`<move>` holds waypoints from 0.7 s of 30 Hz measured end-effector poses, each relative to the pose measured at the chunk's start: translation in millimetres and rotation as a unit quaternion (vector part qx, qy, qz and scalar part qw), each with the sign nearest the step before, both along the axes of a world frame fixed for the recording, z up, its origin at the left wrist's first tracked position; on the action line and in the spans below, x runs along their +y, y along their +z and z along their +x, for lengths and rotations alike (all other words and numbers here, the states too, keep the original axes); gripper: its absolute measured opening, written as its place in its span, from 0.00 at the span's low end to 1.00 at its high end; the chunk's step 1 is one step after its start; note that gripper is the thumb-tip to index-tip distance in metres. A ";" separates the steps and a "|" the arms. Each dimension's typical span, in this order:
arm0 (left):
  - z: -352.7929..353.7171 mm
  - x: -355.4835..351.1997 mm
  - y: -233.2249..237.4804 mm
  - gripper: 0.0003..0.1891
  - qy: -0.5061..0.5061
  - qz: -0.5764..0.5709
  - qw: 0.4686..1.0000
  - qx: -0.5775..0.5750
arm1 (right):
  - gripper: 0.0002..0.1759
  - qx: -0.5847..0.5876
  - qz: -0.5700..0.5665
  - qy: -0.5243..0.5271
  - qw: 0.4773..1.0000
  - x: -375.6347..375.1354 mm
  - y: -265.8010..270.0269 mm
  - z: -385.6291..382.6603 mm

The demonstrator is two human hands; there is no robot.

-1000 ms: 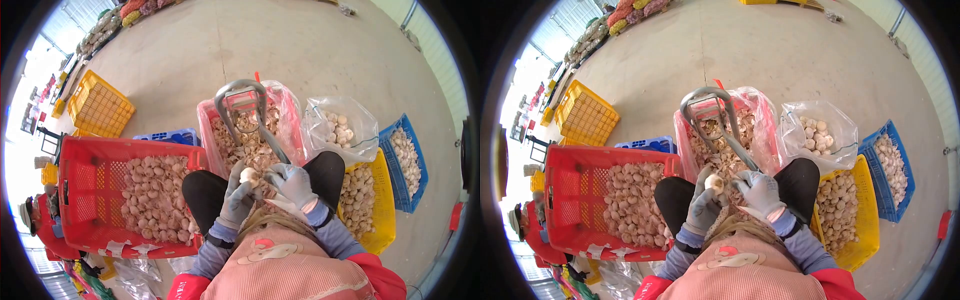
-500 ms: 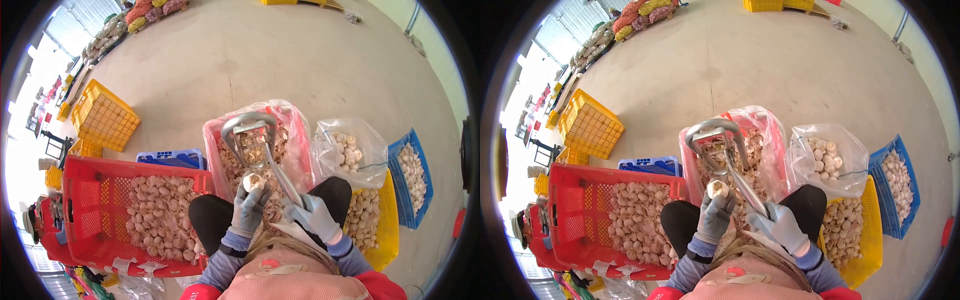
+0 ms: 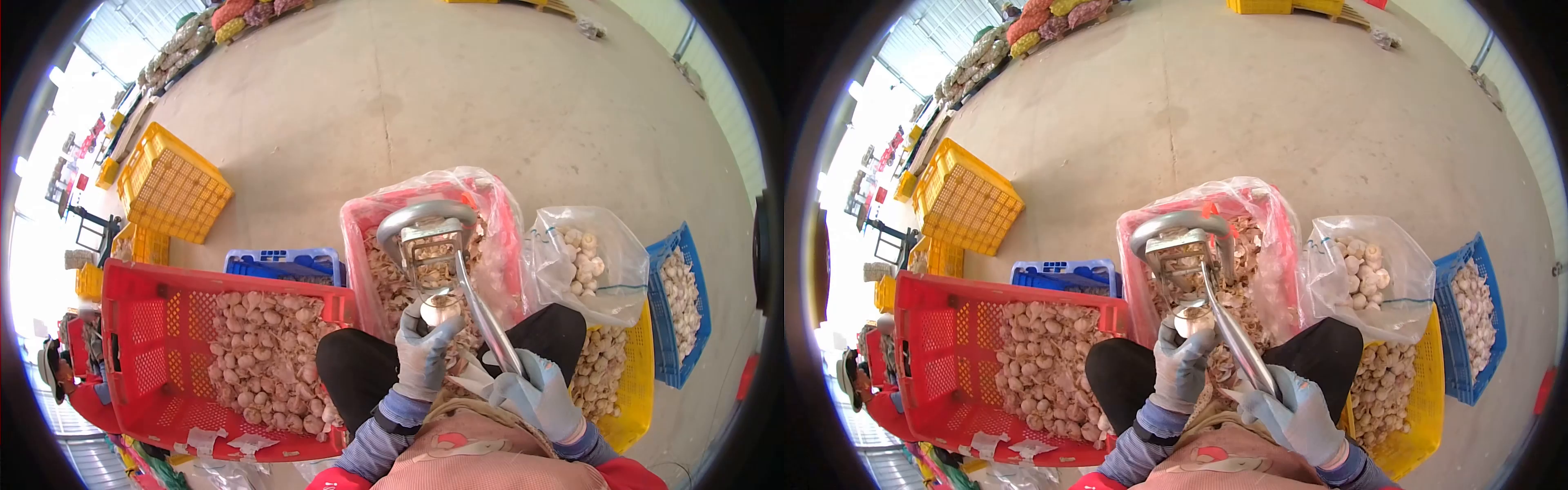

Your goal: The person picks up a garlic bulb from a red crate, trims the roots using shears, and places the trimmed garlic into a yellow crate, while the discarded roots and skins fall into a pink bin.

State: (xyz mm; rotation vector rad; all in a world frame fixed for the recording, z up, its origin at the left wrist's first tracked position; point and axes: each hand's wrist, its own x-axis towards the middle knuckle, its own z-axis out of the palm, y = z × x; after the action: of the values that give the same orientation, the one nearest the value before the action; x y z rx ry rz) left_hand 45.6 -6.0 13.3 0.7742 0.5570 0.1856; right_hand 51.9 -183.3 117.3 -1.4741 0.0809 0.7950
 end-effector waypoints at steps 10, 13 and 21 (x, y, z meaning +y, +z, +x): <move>7.5 6.7 -15.0 0.26 0.001 0.066 0.998 0.011 | 0.21 -0.345 -0.280 0.081 0.892 8.2 -90.1 9.6; 6.9 5.1 -21.5 0.27 0.002 0.034 0.999 -0.027 | 0.22 -0.333 -0.360 0.055 0.870 26.9 -129.5 35.5; -27.2 1.5 16.6 0.34 -0.181 -0.011 0.979 -0.094 | 0.22 -0.327 -0.309 0.045 0.892 23.8 -123.1 32.3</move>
State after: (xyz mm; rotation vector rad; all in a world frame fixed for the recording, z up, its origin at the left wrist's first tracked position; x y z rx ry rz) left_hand 18.4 -4.5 29.9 0.8129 0.2331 -0.0837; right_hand 84.2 -159.5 -5.9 -2.3044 -0.2727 0.3051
